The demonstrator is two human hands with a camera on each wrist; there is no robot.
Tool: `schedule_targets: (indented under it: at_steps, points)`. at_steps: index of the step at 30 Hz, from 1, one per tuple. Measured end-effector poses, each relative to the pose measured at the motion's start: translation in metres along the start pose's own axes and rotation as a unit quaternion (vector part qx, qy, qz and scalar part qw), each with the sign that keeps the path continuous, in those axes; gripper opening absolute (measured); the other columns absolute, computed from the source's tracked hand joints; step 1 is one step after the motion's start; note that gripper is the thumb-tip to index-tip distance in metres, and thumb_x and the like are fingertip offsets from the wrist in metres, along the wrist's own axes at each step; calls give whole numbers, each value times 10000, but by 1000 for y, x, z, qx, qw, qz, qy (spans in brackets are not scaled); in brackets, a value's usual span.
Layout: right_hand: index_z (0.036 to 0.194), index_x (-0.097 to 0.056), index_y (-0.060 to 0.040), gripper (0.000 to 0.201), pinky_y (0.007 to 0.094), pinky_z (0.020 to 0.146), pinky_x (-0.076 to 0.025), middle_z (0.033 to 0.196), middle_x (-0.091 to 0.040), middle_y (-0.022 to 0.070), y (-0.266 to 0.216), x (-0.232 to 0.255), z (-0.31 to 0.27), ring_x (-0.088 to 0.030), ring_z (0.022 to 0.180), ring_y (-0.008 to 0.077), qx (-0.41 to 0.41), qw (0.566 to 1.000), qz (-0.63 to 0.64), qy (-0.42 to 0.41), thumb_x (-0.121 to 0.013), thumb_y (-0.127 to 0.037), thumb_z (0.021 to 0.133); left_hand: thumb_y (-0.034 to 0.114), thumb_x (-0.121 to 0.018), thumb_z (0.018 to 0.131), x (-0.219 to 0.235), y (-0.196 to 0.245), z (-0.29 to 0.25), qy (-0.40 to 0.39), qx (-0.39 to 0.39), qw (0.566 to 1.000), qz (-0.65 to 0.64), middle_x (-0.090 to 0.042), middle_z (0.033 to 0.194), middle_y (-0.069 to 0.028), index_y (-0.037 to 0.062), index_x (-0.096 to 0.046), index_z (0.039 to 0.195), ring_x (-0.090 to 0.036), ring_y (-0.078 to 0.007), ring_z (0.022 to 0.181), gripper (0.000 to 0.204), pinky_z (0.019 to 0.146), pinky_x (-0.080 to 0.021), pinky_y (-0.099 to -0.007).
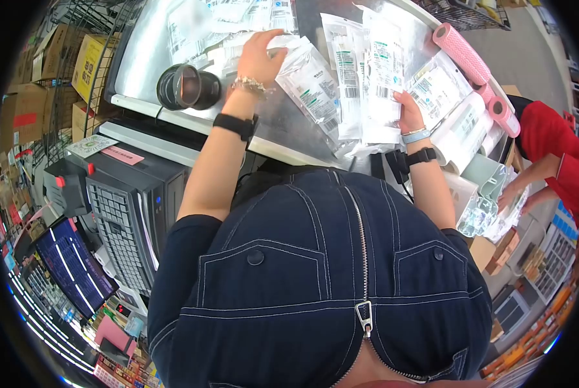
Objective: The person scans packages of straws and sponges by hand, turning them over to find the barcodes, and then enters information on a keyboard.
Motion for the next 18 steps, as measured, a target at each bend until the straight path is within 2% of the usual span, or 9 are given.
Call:
schedule_targets:
  at_steps: [2, 3, 5, 7, 10, 14, 15, 16, 18]
  points:
    - [1165, -428, 72, 441, 319, 874, -421, 1119, -533, 157, 3, -4, 2, -535, 1004, 226, -5, 1000, 18, -4, -515, -118, 777, 174, -618, 721, 3, -20, -30, -9, 313, 946, -85, -571, 904, -137, 48, -547, 1003, -563, -224, 799, 317, 731, -460, -310]
    - [1152, -438, 71, 427, 321, 864, -429, 1101, -543, 156, 6, -4, 5, -545, 984, 224, -11, 1000, 6, -13, -519, -114, 775, 175, -644, 705, -5, -23, -52, -16, 363, 928, -84, -551, 931, -117, 8, -483, 1036, -548, -197, 763, 403, 697, -464, -305]
    - [1139, -449, 69, 413, 322, 854, -437, 1083, -553, 154, 10, 3, 8, -555, 964, 222, -9, 1000, -8, -10, -523, -109, 774, 179, -669, 694, -38, -17, -102, -34, 528, 807, -262, -533, 981, -128, -27, -359, 1166, -545, -199, 784, 602, 705, -461, -301]
    - [1101, -476, 64, 376, 322, 831, -449, 1035, -574, 147, 22, 12, 12, -571, 923, 215, -46, 992, -110, 43, -534, -97, 766, 183, -684, 692, -66, -9, -136, -51, 612, 721, -322, -526, 989, -152, -34, -238, 1246, -542, -205, 805, 744, 702, -462, -286]
    - [1074, -495, 59, 350, 317, 815, -455, 1009, -585, 133, 28, 3, 9, -575, 905, 207, -49, 996, -53, 54, -541, -91, 760, 179, -693, 682, -87, 2, -128, -34, 556, 789, -260, -538, 980, -150, -39, -237, 1260, -550, -196, 813, 767, 696, -461, -269]
    - [1085, -489, 63, 360, 316, 809, -456, 1015, -584, 138, 51, 4, 7, -575, 910, 212, -78, 997, -16, 22, -535, -90, 762, 149, -589, 781, -118, 14, -113, -128, 535, 694, -465, -577, 984, -99, -37, -344, 1213, -574, -186, 833, 530, 747, -457, -286]
    - [1094, -483, 67, 368, 323, 819, -451, 1030, -577, 143, 58, -1, 5, -570, 922, 217, -85, 996, 36, 4, -529, -91, 765, 143, -520, 837, -116, 28, -104, -71, 513, 664, -539, -555, 1043, -110, -24, -377, 1195, -564, -178, 884, 421, 775, -450, -296]
    - [1102, -477, 71, 375, 330, 830, -446, 1045, -571, 148, 60, -6, 1, -565, 934, 222, -90, 992, 88, -14, -523, -92, 767, 143, -520, 837, -114, 35, -99, -78, 509, 665, -542, -555, 1043, -110, -24, -377, 1195, -564, -178, 884, 421, 775, -450, -296]
    - [1113, -470, 71, 383, 339, 841, -439, 1064, -561, 154, 60, -13, -4, -557, 950, 229, -80, 991, 109, -14, -516, -91, 770, 153, -451, 884, -115, 47, -92, -94, 496, 594, -626, -505, 1133, -105, -16, -347, 1210, -504, -186, 1030, 381, 834, -437, -334]
Point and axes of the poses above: each hand's wrist, its own z-axis towards the middle knuckle, its own x-axis out of the back of the hand, y = z × x, the point moved 7 cm from there along z, towards the middle knuckle
